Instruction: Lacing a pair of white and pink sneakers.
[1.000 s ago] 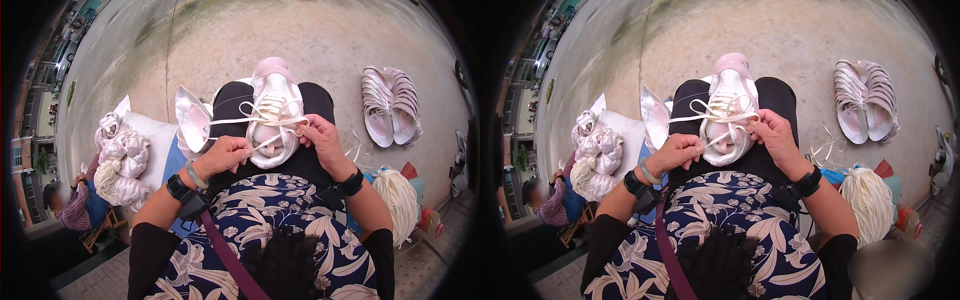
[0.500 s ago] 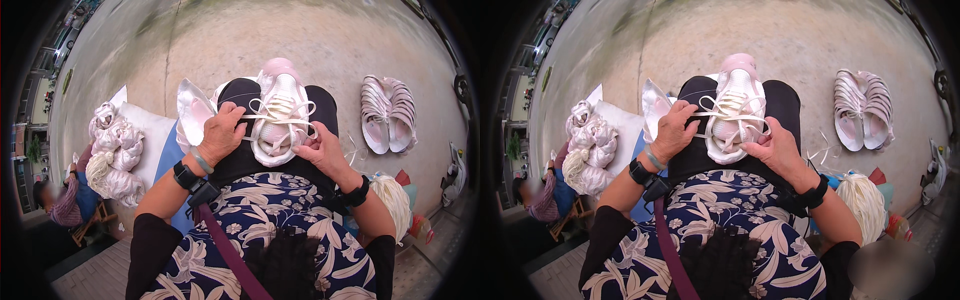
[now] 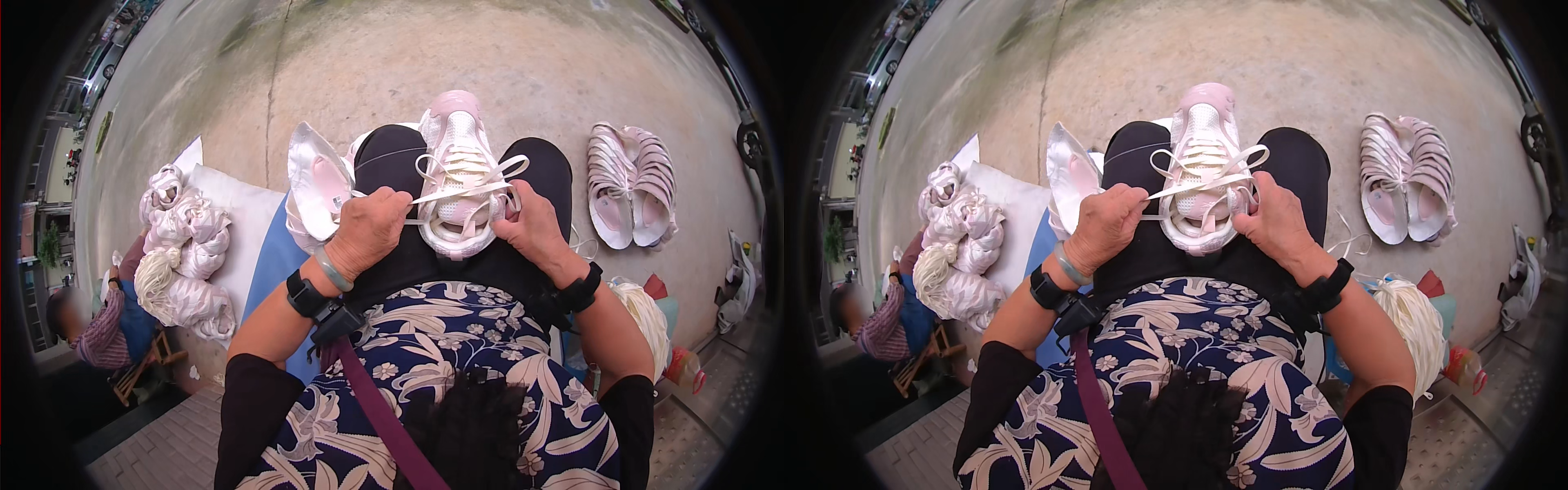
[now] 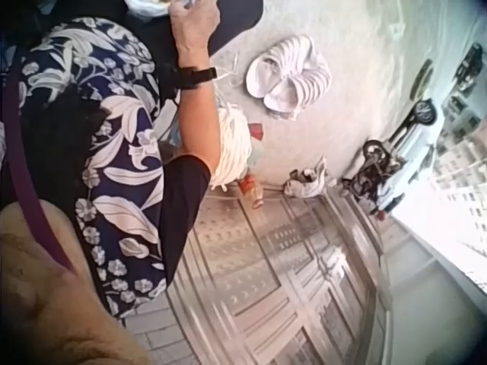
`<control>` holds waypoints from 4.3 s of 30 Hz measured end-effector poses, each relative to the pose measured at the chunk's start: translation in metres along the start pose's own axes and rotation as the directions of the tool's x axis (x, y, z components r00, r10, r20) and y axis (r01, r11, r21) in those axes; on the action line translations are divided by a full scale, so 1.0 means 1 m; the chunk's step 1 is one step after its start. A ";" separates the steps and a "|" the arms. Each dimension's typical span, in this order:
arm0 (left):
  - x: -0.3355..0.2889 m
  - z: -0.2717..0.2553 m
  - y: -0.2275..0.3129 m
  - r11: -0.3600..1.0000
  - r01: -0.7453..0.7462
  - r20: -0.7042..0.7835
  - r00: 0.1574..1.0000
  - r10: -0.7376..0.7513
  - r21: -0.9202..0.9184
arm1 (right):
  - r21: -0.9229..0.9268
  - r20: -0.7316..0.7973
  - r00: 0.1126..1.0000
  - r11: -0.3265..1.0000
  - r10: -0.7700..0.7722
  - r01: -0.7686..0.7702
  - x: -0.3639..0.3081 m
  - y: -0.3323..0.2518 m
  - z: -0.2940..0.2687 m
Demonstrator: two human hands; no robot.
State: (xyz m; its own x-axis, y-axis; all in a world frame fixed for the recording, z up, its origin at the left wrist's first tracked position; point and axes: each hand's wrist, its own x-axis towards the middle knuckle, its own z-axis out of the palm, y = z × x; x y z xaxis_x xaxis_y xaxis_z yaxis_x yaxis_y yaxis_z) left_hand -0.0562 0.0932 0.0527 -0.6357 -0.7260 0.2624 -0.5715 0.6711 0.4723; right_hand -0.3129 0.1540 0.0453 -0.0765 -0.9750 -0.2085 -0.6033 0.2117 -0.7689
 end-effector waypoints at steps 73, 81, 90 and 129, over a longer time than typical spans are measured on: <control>0.033 0.035 0.009 0.139 0.499 0.337 0.740 -0.582 -0.855 | 0.542 0.203 0.962 0.797 0.184 -0.267 0.015 -0.052 0.066; 0.029 0.024 0.012 -0.020 0.445 0.355 0.686 -0.636 -0.895 | 0.424 0.313 0.930 0.848 0.193 -0.318 -0.004 -0.058 0.036; 0.021 0.025 0.012 0.163 0.581 0.431 0.738 -0.520 -0.798 | 0.137 0.267 0.957 0.987 -0.114 0.080 -0.055 -0.031 -0.021; 0.018 -0.117 -0.052 0.953 0.295 -0.677 0.688 -0.262 -0.069 | -0.207 0.006 0.998 0.976 -0.070 0.070 0.001 -0.007 -0.007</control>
State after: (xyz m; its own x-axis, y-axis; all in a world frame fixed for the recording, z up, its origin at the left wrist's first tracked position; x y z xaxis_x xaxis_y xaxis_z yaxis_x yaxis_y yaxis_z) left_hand 0.0225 0.0272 0.1310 0.0633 -0.7768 0.6266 -0.6962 0.4155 0.5855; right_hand -0.3141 0.1514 0.0552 -0.0294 -0.9871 -0.1574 -0.7584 0.1246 -0.6398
